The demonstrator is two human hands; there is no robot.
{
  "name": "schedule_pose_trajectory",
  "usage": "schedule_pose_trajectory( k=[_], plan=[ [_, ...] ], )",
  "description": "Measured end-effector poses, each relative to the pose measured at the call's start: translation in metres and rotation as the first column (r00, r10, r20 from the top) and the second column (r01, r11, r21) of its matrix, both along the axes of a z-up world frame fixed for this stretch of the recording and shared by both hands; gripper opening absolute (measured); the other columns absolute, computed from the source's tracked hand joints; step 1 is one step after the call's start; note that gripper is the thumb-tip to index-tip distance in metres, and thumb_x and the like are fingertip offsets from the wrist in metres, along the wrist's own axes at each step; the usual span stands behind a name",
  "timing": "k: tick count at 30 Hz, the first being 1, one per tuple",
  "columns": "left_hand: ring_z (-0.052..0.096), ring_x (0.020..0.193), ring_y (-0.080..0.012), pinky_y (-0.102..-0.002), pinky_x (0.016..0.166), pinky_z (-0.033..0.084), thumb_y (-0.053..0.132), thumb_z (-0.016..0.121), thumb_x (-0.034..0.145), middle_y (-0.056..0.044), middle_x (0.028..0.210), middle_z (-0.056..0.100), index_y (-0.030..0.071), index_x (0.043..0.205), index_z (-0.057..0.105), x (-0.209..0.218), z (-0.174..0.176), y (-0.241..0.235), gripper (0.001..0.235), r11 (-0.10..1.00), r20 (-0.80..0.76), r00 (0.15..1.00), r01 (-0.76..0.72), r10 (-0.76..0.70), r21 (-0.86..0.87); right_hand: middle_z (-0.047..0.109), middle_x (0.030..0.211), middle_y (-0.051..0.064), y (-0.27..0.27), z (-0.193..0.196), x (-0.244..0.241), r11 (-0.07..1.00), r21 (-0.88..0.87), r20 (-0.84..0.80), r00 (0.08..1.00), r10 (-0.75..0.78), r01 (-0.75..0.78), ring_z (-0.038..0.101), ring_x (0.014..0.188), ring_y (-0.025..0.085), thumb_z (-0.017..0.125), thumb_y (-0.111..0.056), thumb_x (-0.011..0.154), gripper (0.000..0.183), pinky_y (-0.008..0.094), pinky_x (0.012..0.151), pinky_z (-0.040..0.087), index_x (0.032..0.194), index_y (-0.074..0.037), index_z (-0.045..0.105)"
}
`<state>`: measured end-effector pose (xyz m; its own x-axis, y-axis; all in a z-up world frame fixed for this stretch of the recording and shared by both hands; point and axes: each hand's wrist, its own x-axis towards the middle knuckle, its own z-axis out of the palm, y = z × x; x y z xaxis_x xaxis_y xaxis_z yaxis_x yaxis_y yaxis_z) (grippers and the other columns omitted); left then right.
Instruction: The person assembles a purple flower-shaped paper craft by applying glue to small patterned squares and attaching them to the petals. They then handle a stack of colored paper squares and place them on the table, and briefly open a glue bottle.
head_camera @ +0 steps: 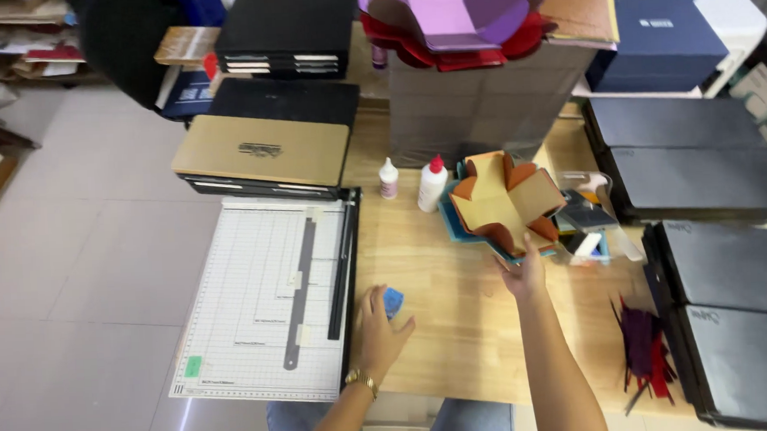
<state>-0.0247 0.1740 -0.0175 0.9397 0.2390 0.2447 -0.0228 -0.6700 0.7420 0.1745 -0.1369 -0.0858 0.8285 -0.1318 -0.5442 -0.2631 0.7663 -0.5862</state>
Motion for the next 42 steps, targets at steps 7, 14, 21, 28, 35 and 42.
schedule_pose_trajectory(
  k=[7, 14, 21, 28, 35, 42],
  plan=[
    [0.045, 0.135, -0.0292, -0.043, 0.117, 0.033, 0.016, 0.074, 0.085, -0.013, 0.139, 0.043, 0.01, 0.13, 0.051, -0.056, -0.001, 0.023, 0.05, 0.926, -0.077, 0.997, -0.024, -0.006, -0.377, 0.068, 0.134, 0.013, 0.021, 0.002, -0.044, 0.98, 0.012, 0.187, 0.963, -0.196, 0.197, 0.066, 0.124, 0.026, 0.049, 0.012, 0.087, 0.057, 0.043, 0.11, 0.054, 0.139, -0.01, 0.061],
    [0.055, 0.128, -0.0154, -0.028, 0.104, 0.042, 0.029, 0.071, 0.088, -0.004, 0.136, 0.057, 0.017, 0.139, 0.056, -0.065, 0.03, 0.062, 0.054, 0.818, -0.13, 0.99, -0.026, -0.06, -0.575, 0.072, 0.118, 0.002, 0.074, 0.037, -0.219, 0.997, -0.039, 0.321, 0.945, -0.057, 0.073, 0.067, 0.114, 0.014, 0.062, -0.002, 0.09, 0.052, 0.036, 0.103, 0.052, 0.138, -0.023, 0.062],
    [0.056, 0.131, -0.0331, -0.05, 0.115, 0.041, 0.071, 0.052, 0.074, -0.019, 0.146, 0.058, 0.004, 0.145, 0.054, -0.108, 0.019, 0.126, 0.098, -0.355, -0.137, 0.986, -0.164, -0.098, -0.92, 0.071, 0.121, 0.014, 0.234, 0.125, -0.279, 0.948, -0.145, -0.014, 0.959, 0.284, -0.282, 0.066, 0.105, 0.026, 0.059, 0.002, 0.094, 0.034, 0.038, 0.091, 0.051, 0.127, -0.007, 0.06],
    [0.062, 0.115, -0.0291, -0.048, 0.082, 0.056, 0.032, 0.061, 0.093, -0.011, 0.134, 0.065, 0.016, 0.141, 0.055, -0.15, 0.053, 0.194, 0.051, -0.137, -0.26, 0.9, -0.226, 0.349, -0.964, 0.052, 0.102, -0.001, 0.308, 0.154, -0.273, 0.674, -0.25, 0.016, 0.693, 0.721, -0.695, 0.055, 0.113, 0.006, 0.066, -0.02, 0.1, 0.014, 0.041, 0.094, 0.058, 0.102, -0.019, 0.053],
    [0.062, 0.098, -0.0304, -0.052, 0.071, 0.052, -0.001, 0.06, 0.086, -0.012, 0.112, 0.068, 0.017, 0.116, 0.06, -0.133, -0.001, 0.229, 0.035, -0.238, -0.426, 0.793, -0.355, 0.435, -0.904, 0.06, 0.137, 0.002, 0.275, 0.037, -0.228, 0.503, -0.751, -0.005, 0.766, 0.642, -0.427, 0.053, 0.129, 0.017, 0.075, -0.038, 0.084, 0.062, 0.035, 0.108, 0.044, 0.139, -0.019, 0.055],
    [0.059, 0.122, -0.0278, -0.051, 0.099, 0.052, 0.015, 0.061, 0.096, -0.012, 0.133, 0.064, 0.017, 0.134, 0.055, -0.099, 0.058, 0.212, 0.039, -0.228, -0.424, 0.852, -0.367, 0.307, -0.902, 0.05, 0.15, 0.009, 0.205, -0.001, -0.168, -0.021, -0.999, 0.01, 0.791, 0.612, 0.028, 0.04, 0.143, 0.03, 0.08, -0.037, 0.075, 0.086, 0.049, 0.113, 0.029, 0.149, -0.015, 0.042]
  ],
)
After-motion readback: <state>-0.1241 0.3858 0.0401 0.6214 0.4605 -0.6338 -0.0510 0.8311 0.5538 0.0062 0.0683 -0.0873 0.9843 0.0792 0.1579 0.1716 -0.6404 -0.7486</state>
